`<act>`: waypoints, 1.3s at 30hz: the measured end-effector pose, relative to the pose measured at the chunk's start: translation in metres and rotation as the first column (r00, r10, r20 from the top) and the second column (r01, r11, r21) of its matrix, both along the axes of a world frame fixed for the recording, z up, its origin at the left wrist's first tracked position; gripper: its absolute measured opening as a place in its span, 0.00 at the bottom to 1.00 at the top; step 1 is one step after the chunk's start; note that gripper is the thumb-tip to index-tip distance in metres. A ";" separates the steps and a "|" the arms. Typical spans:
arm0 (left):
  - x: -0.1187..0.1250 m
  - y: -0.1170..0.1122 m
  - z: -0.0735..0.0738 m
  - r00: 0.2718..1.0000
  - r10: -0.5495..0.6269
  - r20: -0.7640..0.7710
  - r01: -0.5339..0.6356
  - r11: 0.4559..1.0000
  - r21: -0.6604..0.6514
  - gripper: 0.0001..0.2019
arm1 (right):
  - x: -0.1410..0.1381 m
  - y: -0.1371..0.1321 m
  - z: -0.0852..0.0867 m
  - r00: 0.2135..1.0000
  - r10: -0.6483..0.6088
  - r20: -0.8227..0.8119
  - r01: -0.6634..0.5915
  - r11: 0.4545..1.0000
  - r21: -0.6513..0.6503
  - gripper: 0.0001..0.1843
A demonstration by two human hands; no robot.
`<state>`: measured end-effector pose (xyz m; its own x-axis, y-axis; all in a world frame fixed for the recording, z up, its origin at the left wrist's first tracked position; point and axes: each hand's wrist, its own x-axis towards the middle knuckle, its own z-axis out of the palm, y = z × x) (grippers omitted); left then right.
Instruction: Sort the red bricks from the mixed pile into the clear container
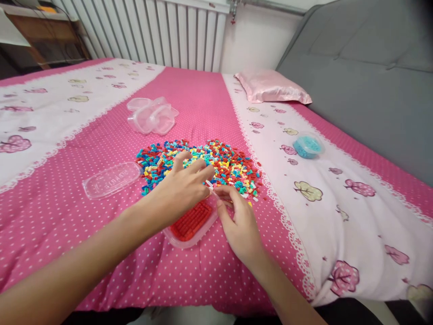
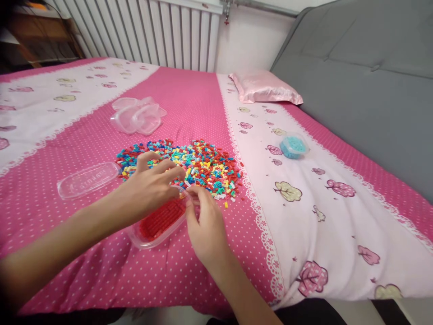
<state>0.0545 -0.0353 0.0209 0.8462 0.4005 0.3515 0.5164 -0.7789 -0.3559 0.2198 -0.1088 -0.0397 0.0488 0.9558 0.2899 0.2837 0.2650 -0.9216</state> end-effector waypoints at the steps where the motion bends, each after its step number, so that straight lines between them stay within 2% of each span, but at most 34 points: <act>1: -0.004 0.001 0.001 1.000 -0.011 0.012 0.011 1.000 -0.026 0.07 | 0.000 0.000 0.000 1.000 -0.001 0.000 0.001 1.000 0.000 0.10; 6: -0.012 0.004 -0.001 1.000 -0.022 -0.012 0.021 0.997 -0.070 0.04 | 0.000 0.000 0.000 1.000 0.004 0.023 -0.004 1.000 -0.009 0.11; 17: -0.011 0.004 -0.011 0.999 -0.006 -0.035 0.006 1.000 -0.008 0.04 | 0.000 0.000 -0.001 1.000 0.021 0.021 -0.021 1.000 -0.011 0.12; 21: -0.010 0.003 -0.011 0.999 -0.010 -0.034 0.011 1.000 0.017 0.04 | 0.000 0.000 0.000 0.999 0.024 0.023 -0.024 1.000 -0.014 0.12; 30: -0.007 0.006 -0.009 0.994 -0.065 -0.086 0.062 0.997 -0.041 0.03 | -0.001 0.000 -0.001 0.999 0.032 0.004 -0.032 0.999 -0.021 0.12; 39: -0.005 0.007 -0.011 0.996 -0.048 -0.080 0.046 0.999 -0.019 0.03 | -0.001 -0.001 -0.001 0.999 0.031 0.006 -0.031 0.999 -0.031 0.13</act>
